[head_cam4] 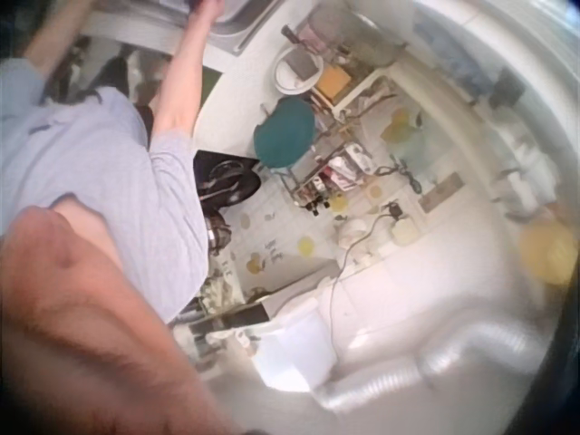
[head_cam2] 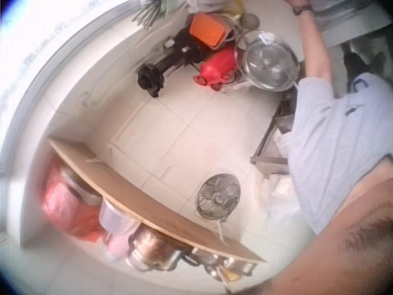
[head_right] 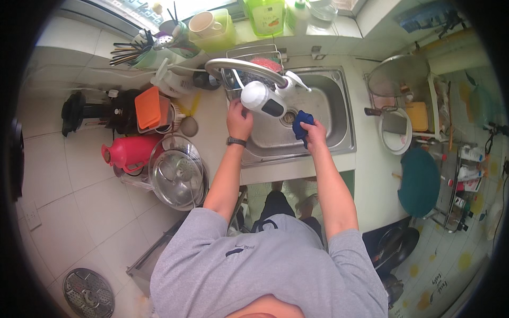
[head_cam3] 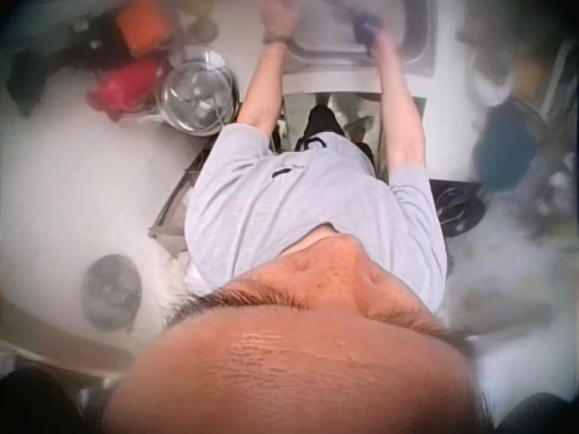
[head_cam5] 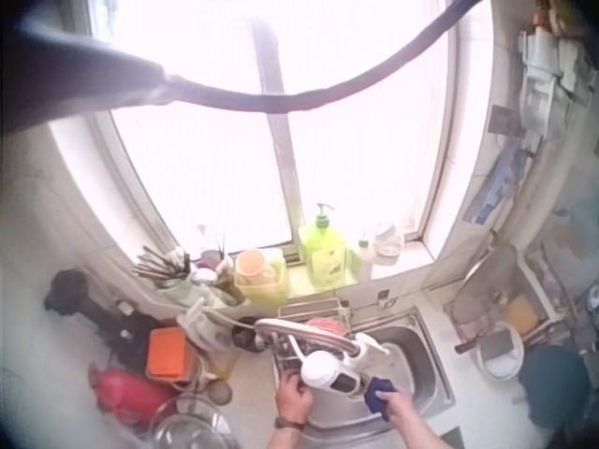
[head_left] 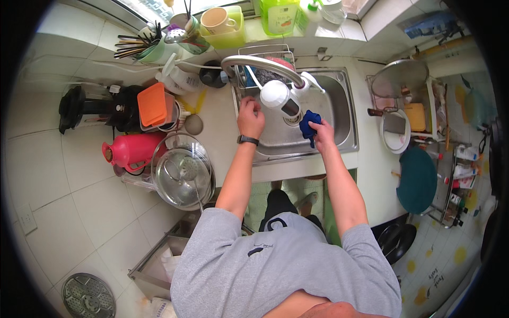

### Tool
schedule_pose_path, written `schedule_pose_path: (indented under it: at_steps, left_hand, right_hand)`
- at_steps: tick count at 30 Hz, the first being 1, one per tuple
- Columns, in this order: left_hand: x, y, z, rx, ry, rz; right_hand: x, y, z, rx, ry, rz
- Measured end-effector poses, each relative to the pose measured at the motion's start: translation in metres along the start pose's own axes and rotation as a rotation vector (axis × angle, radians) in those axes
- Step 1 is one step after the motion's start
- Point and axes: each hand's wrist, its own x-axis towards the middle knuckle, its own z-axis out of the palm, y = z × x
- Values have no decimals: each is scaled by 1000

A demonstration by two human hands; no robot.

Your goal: The person washes a ladle in the sink, then wipes the sink and countertop with a blue cloth. They open a microwave, place a plastic bag inside, and set the timer. The person also wipes the stovetop and rinses the cloth under running water.

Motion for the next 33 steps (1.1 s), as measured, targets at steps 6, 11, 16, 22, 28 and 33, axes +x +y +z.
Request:
schedule_pose_path:
  at_steps: [6,11,16,22,28,33]
  left_hand:
    - [-31,18,23,-110,128,-62]
    - [-46,2,125,-557,-340,-362]
    - [-42,-76,230,-451,-219,-293]
    - [-27,-31,195,-104,-53,-170]
    - [-32,-36,225,-881,-211,-542]
    - [-21,5,207,-1713,-297,-1042]
  right_hand:
    - [22,-12,17,-445,82,-244]
    - [29,-21,30,-857,269,-481]
    - [27,-57,44,-1118,217,-511]
    - [19,-82,26,-1192,320,-872]
    - [28,-71,46,-931,316,-1002]
    - [20,-58,26,-559,173,-755]
